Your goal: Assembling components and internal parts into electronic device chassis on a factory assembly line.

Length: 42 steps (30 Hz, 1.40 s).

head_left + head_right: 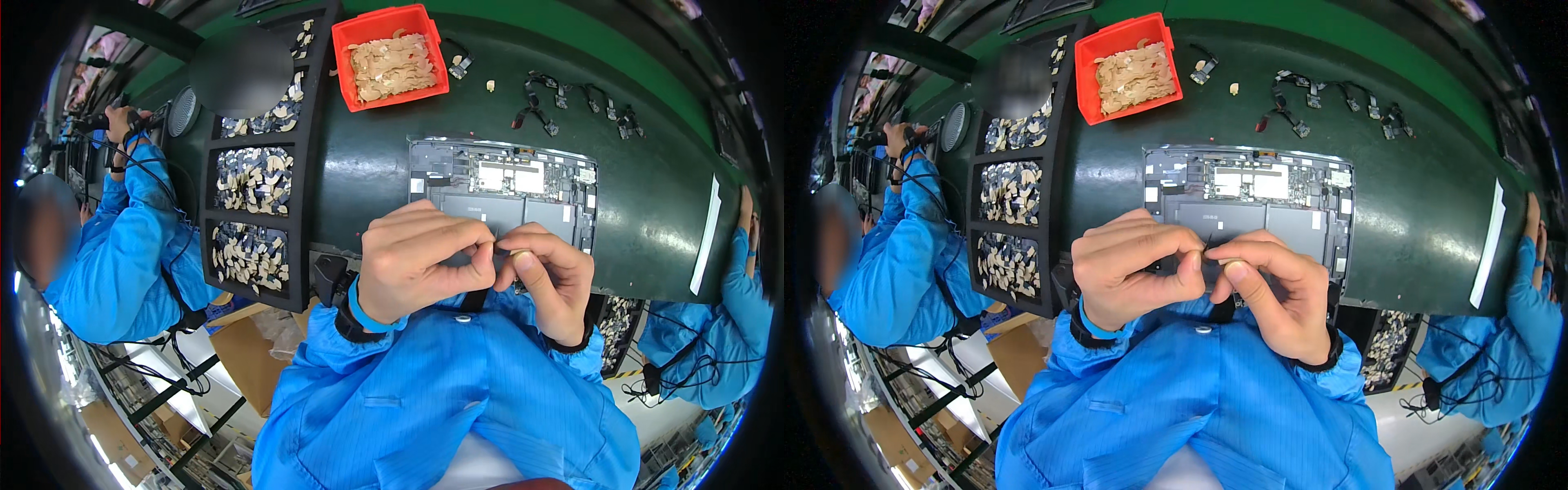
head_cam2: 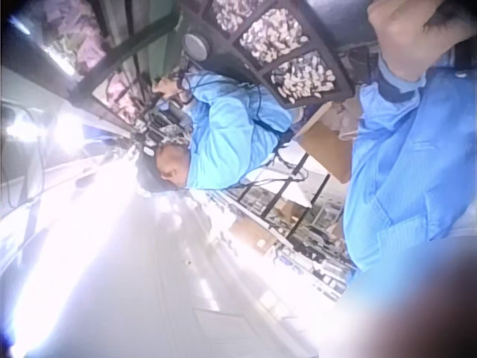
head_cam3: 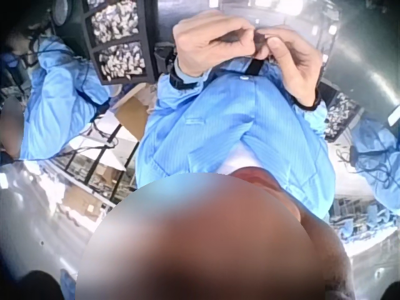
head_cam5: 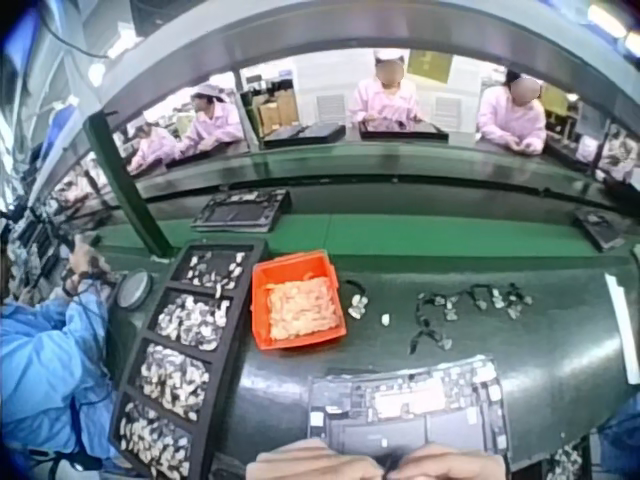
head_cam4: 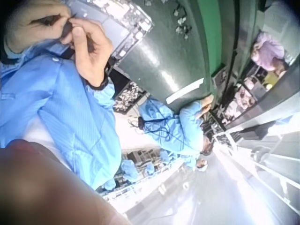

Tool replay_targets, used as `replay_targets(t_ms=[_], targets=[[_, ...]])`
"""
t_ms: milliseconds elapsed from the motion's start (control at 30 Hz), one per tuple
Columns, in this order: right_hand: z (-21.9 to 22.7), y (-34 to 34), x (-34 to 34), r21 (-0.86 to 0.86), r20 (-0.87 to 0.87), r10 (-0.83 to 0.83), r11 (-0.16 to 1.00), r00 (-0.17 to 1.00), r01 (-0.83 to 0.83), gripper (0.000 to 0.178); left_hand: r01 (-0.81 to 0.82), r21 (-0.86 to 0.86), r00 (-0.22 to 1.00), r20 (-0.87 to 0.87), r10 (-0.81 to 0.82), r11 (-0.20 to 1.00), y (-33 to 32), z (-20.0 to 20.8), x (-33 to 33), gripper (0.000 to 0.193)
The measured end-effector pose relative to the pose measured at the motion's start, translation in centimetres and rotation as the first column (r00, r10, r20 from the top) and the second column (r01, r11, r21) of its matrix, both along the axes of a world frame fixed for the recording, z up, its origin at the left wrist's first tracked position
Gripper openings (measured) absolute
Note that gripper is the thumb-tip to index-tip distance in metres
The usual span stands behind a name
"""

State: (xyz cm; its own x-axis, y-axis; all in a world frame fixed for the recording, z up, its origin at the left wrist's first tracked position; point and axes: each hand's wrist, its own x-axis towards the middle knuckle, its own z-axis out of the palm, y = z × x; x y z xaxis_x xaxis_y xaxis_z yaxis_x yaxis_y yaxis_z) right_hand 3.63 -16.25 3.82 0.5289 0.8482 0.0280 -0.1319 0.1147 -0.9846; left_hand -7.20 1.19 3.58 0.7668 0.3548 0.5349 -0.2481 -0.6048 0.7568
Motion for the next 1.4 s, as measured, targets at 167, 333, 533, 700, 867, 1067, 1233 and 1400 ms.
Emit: replay_targets(t_ms=[167,333,533,700,867,1067,1233,1400], targets=[[-0.2,-0.3,-0.1,-0.003,-0.014,-0.057,0.998,0.998,0.057,0.021,-0.056,0.125,0.998,0.039,0.051,0.991,1.0,0.6,1.0,0.011],[-0.1,-0.5,0.0,-0.015,-0.081,-0.211,0.978,0.974,0.21,0.024,-0.154,0.192,0.986,-0.039,0.164,0.969,1.2,2.6,1.5,0.014],[-0.4,-0.3,-0.1,-0.011,-0.004,-0.204,0.979,0.979,0.204,0.025,-0.018,-0.046,0.999,-0.034,0.016,0.999,0.0,1.3,1.0,0.023],[-0.4,0.0,-0.3,0.005,0.039,-0.163,0.987,0.986,0.162,0.024,0.035,-0.148,0.998,-0.055,-0.044,0.988,-0.2,1.1,0.9,0.023],[-0.5,0.2,-0.1,0.025,-0.006,-0.116,0.993,0.993,0.116,0.021,0.061,-0.082,0.996,-0.06,-0.066,0.995,0.5,0.9,0.8,0.021],[-0.5,0.2,-0.1,0.02,-0.007,-0.077,0.997,0.997,0.077,0.019,0.067,0.025,0.998,0.021,-0.067,0.997,0.7,-0.1,0.9,0.013],[-0.4,0.5,-0.3,0.016,-0.014,-0.081,0.997,0.997,0.082,0.019,0.012,0.156,0.997,0.067,-0.023,0.988,1.0,0.1,0.8,0.013],[-0.4,0.6,-0.5,0.0,0.062,-0.165,0.986,0.984,0.165,0.019,0.037,0.197,0.997,0.064,-0.051,0.98,1.6,1.4,1.3,0.014]])
